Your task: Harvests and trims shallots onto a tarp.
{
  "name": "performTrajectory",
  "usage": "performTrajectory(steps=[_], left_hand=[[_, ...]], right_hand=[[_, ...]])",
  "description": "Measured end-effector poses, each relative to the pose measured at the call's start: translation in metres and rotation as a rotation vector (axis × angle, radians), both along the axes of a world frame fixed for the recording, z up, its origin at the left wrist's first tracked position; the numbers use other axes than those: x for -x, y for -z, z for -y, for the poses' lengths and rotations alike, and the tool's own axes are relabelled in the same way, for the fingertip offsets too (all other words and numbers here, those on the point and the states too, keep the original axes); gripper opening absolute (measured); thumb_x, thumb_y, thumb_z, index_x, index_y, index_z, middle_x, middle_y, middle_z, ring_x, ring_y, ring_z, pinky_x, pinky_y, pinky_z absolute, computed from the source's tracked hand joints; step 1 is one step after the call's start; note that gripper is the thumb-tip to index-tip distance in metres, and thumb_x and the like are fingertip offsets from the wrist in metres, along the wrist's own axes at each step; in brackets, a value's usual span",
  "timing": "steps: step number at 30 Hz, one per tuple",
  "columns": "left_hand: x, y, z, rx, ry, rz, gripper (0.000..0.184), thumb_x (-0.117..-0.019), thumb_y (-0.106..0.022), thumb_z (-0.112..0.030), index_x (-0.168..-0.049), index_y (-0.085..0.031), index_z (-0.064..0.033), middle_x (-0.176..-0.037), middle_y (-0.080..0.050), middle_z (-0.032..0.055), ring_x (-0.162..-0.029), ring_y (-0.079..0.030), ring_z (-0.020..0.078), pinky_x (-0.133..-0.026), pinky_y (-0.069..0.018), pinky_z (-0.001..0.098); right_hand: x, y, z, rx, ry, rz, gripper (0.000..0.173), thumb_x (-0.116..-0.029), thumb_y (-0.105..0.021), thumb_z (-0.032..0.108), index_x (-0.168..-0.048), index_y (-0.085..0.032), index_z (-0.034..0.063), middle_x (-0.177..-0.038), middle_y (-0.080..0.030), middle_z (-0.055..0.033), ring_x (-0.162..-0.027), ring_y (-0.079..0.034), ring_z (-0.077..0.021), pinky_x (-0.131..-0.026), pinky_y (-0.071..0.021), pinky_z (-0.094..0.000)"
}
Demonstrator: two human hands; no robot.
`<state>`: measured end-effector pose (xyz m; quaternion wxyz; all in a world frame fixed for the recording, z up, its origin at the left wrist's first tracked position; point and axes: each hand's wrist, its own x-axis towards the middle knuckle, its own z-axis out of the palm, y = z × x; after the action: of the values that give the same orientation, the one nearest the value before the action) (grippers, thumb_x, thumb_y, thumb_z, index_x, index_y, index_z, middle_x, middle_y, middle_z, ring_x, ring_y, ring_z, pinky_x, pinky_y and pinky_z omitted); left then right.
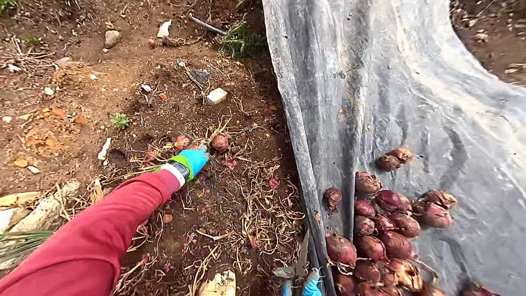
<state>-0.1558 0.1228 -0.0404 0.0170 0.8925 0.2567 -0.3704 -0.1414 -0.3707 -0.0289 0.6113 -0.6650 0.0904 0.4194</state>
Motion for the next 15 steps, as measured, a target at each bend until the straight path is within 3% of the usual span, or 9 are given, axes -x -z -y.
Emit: performTrajectory(steps=[1, 5, 8, 10, 11, 12, 13, 15], left_hand=[[0.004, 0.005, -0.011, -0.01, 0.013, -0.001, 0.045, -0.0957, -0.062, -0.001, -0.14, -0.061, -0.0125, -0.152, -0.05, 0.0184, -0.107, -0.068, 0.0466, -0.081, -0.058, 0.0666], [0.003, -0.012, -0.043, -0.041, -0.057, 0.153, 0.025, -0.0966, -0.06, -0.001, -0.117, -0.07, -0.01, -0.12, -0.067, 0.0208, -0.11, -0.067, 0.0451, -0.081, -0.0572, 0.0669], [0.003, -0.019, -0.06, -0.068, -0.279, 0.281, 0.024, -0.0959, -0.062, -0.006, -0.119, -0.069, -0.0091, -0.119, -0.069, 0.0221, -0.111, -0.067, 0.0454, -0.084, -0.0554, 0.0697], [0.015, -0.018, -0.049, -0.048, -0.456, 0.409, 0.039, -0.0977, -0.067, -0.02, -0.135, -0.061, -0.0082, -0.124, -0.068, 0.0222, -0.113, -0.067, 0.0451, -0.089, -0.0543, 0.0699], [0.026, -0.016, -0.034, -0.005, -0.55, 0.477, 0.059, -0.094, -0.074, -0.027, -0.147, -0.053, -0.0105, -0.128, -0.067, 0.0212, -0.116, -0.067, 0.0436, -0.094, -0.0533, 0.069], [0.04, -0.01, -0.014, 0.043, -0.634, 0.514, 0.076, -0.0858, -0.084, -0.032, -0.151, -0.049, -0.0137, -0.131, -0.066, 0.0185, -0.118, -0.066, 0.0404, -0.098, -0.0529, 0.0668], [0.056, 0.001, 0.01, 0.084, -0.714, 0.509, 0.086, -0.0779, -0.09, -0.034, -0.151, -0.049, -0.0171, -0.131, -0.067, 0.0157, -0.118, -0.067, 0.0375, -0.099, -0.0531, 0.0654], [0.088, 0.025, 0.057, 0.151, -0.807, 0.379, 0.075, -0.0729, -0.092, -0.04, -0.136, -0.062, -0.0141, -0.121, -0.072, 0.0149, -0.112, -0.07, 0.0362, -0.097, -0.0542, 0.0644]], right_hand=[[0.007, 0.002, -0.011, 0.017, -0.057, -0.035, 0.083, -0.1056, -0.007, 0.062, -0.09, -0.064, 0.0037, -0.057, -0.061, -0.0076, -0.047, -0.061, -0.0215, -0.046, -0.0566, -0.0413], [0.017, 0.004, -0.048, 0.012, -0.241, -0.058, 0.088, -0.104, -0.006, 0.065, -0.088, -0.065, 0.0026, -0.058, -0.062, -0.0073, -0.047, -0.062, -0.0209, -0.046, -0.057, -0.0406], [0.012, 0.007, -0.061, 0.008, -0.32, -0.055, 0.089, -0.1043, -0.009, 0.066, -0.094, -0.068, 0.0, -0.059, -0.064, -0.0076, -0.048, -0.061, -0.0194, -0.046, -0.0564, -0.0382], [0.006, 0.008, -0.062, 0.04, -0.325, -0.067, 0.09, -0.1039, -0.008, 0.066, -0.089, -0.068, 0.0003, -0.058, -0.064, -0.0082, -0.047, -0.061, -0.0203, -0.046, -0.0565, -0.0387], [0.004, 0.01, -0.062, 0.052, -0.306, -0.086, 0.09, -0.1047, -0.007, 0.064, -0.088, -0.068, -0.0002, -0.058, -0.063, -0.0091, -0.047, -0.061, -0.0211, -0.046, -0.0564, -0.0393], [0.004, 0.012, -0.061, 0.07, -0.281, -0.114, 0.09, -0.105, -0.005, 0.063, -0.084, -0.066, 0.0005, -0.058, -0.063, -0.0101, -0.047, -0.061, -0.0219, -0.046, -0.0566, -0.0398], [0.003, 0.015, -0.059, 0.091, -0.266, -0.149, 0.09, -0.1046, -0.002, 0.062, -0.081, -0.063, 0.001, -0.058, -0.063, -0.0107, -0.047, -0.062, -0.0228, -0.046, -0.0565, -0.0403], [0.005, 0.027, -0.055, 0.149, -0.241, -0.24, 0.092, -0.1029, 0.003, 0.063, -0.078, -0.06, 0.0008, -0.058, -0.061, -0.0128, -0.047, -0.061, -0.0255, -0.046, -0.0559, -0.0424]])
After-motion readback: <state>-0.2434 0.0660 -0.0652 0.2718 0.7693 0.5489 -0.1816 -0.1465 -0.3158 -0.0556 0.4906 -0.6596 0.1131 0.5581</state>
